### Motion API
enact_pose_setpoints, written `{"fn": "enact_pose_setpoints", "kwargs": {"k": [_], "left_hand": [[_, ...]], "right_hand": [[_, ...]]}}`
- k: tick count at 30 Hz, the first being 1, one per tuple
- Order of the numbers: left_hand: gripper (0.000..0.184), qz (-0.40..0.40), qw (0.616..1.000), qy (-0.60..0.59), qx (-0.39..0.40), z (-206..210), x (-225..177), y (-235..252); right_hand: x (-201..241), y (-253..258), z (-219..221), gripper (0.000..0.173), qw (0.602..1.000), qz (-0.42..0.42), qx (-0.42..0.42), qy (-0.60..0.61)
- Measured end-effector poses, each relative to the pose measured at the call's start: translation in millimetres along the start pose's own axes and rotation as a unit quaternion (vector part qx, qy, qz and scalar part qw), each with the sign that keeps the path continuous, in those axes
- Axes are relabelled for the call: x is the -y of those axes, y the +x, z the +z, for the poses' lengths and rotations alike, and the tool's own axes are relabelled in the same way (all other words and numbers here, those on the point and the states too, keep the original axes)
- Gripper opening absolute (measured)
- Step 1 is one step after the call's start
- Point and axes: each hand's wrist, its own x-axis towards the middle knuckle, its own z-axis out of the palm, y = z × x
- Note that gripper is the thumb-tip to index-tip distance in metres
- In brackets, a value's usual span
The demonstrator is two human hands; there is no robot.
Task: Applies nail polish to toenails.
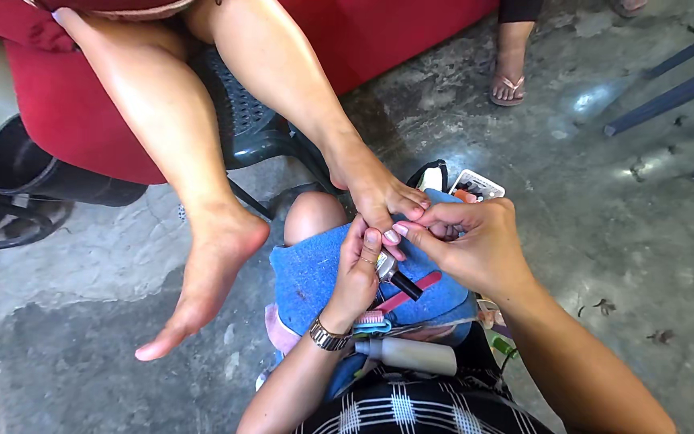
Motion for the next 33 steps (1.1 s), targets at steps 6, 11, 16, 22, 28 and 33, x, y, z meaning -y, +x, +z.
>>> {"fn": "enact_pose_setpoints", "kwargs": {"k": [6, 11, 16, 22, 28, 33], "left_hand": [[0.024, -0.003, 1.0, -0.008, 0.002, 1, 0, 0], [0.023, -0.013, 1.0, -0.022, -0.001, 2, -1, 0], [0.021, -0.013, 1.0, -0.018, -0.01, 3, -1, 0], [0.022, -0.028, 0.996, -0.079, -0.042, 16, -7, -3], [0.037, -0.127, 0.974, -0.123, -0.138, 46, -6, -2], [0.028, -0.211, 0.956, -0.075, -0.192, 63, -2, 20]], "right_hand": [[-2, -6, 1, 0.015, 0.996, 0.066, 0.018, 0.062], [-8, -11, 4, 0.015, 0.947, 0.166, 0.054, 0.271], [-18, -16, 11, 0.021, 0.847, 0.266, 0.106, 0.449], [-46, -34, -7, 0.019, 0.894, 0.1, 0.106, 0.424], [-62, -61, -14, 0.027, 0.959, -0.093, 0.043, 0.264], [-58, -60, -4, 0.034, 0.975, -0.129, 0.003, 0.184]]}}
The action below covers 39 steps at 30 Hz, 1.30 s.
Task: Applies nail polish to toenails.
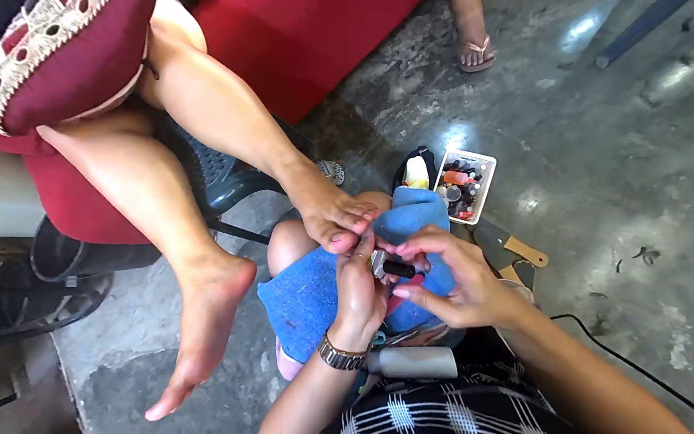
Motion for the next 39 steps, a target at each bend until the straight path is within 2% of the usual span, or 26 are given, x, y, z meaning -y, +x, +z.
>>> {"fn": "enact_pose_setpoints", "kwargs": {"k": [3, 9, 13, 18, 27, 34, 39], "left_hand": [[0.028, 0.037, 0.999, 0.003, 0.019, 5, 2, 5], [0.028, 0.051, 0.997, -0.014, 0.058, 3, 4, 5], [0.028, 0.053, 0.996, -0.01, 0.066, 4, 5, 6], [0.026, 0.064, 0.996, 0.016, 0.053, 7, 7, 8], [0.024, 0.072, 0.996, 0.015, 0.047, 9, 7, 7], [0.026, 0.08, 0.995, 0.015, 0.05, 9, 7, 7], [0.024, 0.057, 0.994, -0.048, 0.085, 4, 7, 10]], "right_hand": [[-3, 6, 4, 0.014, 0.998, -0.04, -0.049, -0.022], [-6, 13, 1, 0.004, 0.992, -0.106, -0.063, -0.031], [-7, 13, 0, 0.005, 0.991, -0.109, -0.072, -0.035], [-6, 8, -5, 0.015, 0.991, -0.075, -0.111, -0.01], [-4, 10, -13, 0.019, 0.991, -0.034, -0.107, 0.072], [-2, 18, -10, 0.018, 0.991, -0.048, -0.121, 0.018], [2, 25, -11, 0.018, 0.992, -0.044, -0.118, 0.017]]}}
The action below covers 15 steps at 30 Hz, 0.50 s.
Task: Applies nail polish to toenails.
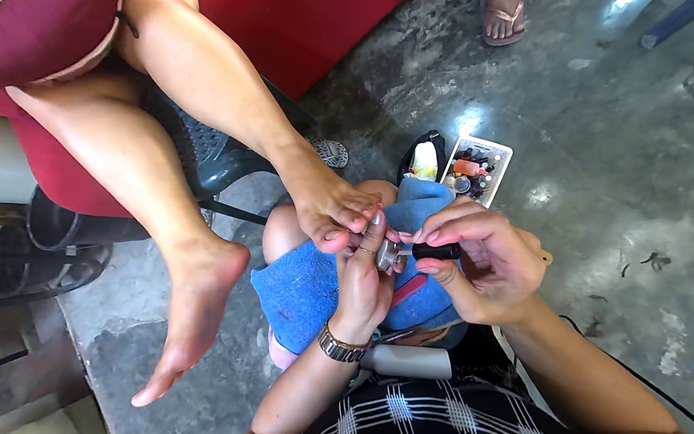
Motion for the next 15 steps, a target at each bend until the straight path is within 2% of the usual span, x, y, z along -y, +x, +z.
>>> {"fn": "enact_pose_setpoints", "kwargs": {"k": [7, 15], "left_hand": [[0.02, -0.041, 0.995, -0.082, 0.043, -7, -2, 5], [0.018, -0.031, 0.994, -0.078, 0.076, -15, 3, 8]], "right_hand": [[-13, 13, 11, 0.021, 0.995, 0.051, -0.071, 0.051], [-23, 10, 20, 0.021, 0.997, 0.027, -0.071, 0.017]]}}
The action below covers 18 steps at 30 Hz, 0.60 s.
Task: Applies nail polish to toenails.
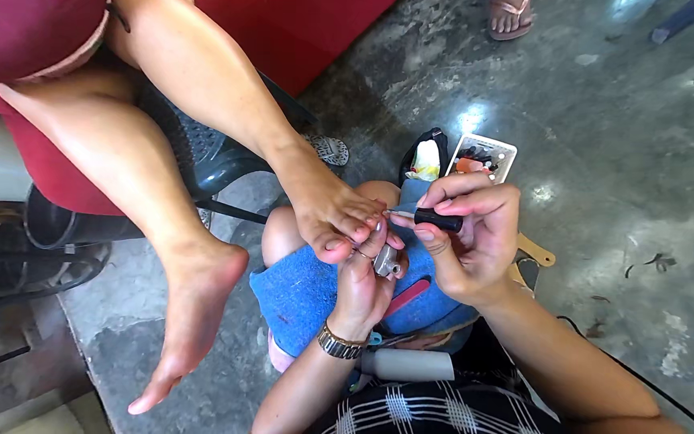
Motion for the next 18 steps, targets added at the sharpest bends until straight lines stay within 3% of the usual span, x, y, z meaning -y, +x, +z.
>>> {"fn": "enact_pose_setpoints", "kwargs": {"k": [10, 18], "left_hand": [[0.023, 0.002, 0.999, 0.039, -0.011, -3.9, -0.7, -0.9], [0.024, 0.007, 0.999, 0.048, -0.025, -4.4, -0.6, -1.3]], "right_hand": [[1.2, 0.9, -6.2, 0.02, 0.998, -0.011, 0.056, -0.037], [1.0, 2.0, -7.2, 0.021, 0.998, -0.007, 0.051, -0.034]]}}
